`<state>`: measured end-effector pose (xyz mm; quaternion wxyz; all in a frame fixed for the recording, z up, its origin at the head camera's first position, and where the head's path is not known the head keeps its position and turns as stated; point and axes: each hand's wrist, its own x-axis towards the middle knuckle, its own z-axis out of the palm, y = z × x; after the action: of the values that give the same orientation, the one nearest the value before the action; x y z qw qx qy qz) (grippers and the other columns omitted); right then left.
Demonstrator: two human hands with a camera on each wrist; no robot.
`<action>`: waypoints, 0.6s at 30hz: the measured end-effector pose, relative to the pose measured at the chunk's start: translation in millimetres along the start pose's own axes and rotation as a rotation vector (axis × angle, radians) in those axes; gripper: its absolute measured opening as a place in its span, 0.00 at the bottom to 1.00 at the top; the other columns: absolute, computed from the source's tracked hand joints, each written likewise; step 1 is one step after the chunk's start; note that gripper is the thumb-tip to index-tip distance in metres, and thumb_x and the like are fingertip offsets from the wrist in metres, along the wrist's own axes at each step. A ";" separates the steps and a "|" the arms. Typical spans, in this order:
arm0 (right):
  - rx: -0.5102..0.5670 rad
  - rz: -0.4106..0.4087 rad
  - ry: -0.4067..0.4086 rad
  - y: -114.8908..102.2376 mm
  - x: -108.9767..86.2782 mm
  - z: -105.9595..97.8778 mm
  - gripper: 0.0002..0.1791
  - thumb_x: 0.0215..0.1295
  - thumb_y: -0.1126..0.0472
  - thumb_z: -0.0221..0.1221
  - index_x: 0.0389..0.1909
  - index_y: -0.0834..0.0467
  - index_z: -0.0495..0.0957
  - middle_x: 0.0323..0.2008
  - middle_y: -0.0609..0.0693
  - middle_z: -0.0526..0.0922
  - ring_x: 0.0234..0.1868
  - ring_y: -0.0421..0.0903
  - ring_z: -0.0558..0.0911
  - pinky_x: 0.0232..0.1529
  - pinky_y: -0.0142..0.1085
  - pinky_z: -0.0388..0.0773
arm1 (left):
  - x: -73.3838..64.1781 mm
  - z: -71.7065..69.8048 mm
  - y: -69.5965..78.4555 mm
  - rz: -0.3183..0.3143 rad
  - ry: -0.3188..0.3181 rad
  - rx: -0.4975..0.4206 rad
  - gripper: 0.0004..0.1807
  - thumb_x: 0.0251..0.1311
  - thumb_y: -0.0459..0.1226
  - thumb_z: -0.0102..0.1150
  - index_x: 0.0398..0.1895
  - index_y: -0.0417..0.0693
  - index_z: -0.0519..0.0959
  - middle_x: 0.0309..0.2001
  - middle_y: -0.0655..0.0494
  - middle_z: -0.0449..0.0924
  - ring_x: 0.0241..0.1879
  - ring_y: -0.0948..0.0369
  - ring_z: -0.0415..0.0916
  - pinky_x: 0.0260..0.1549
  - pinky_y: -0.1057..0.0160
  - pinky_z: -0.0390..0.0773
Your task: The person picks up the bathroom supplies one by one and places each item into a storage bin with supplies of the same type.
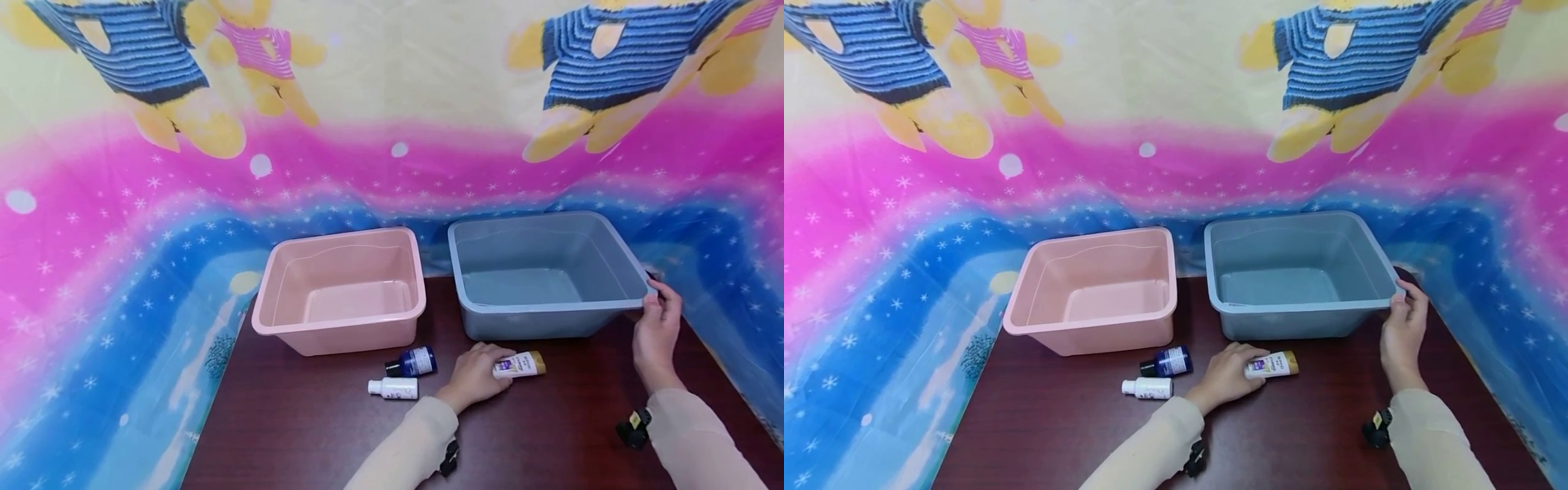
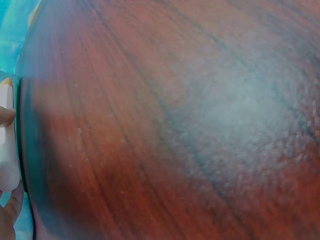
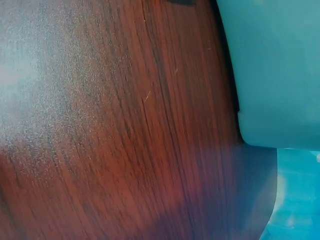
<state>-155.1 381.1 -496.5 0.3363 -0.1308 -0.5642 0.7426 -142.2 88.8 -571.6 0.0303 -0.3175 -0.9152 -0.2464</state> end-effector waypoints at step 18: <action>0.025 0.175 -0.158 -19.1 -5.2 -9.8 0.21 0.71 0.59 0.46 0.64 0.51 0.62 0.56 0.47 0.66 0.49 0.39 0.74 0.37 0.22 0.75 | -3.3 -16.6 10.1 0.059 0.005 -0.017 0.28 0.48 0.51 0.66 0.57 0.70 0.73 0.50 0.76 0.73 0.46 0.75 0.66 0.36 0.77 0.66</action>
<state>-138.9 387.7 -483.0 0.2260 -0.1166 -0.5662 0.7840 -135.3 86.0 -553.4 0.0374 -0.3441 -0.9031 -0.2540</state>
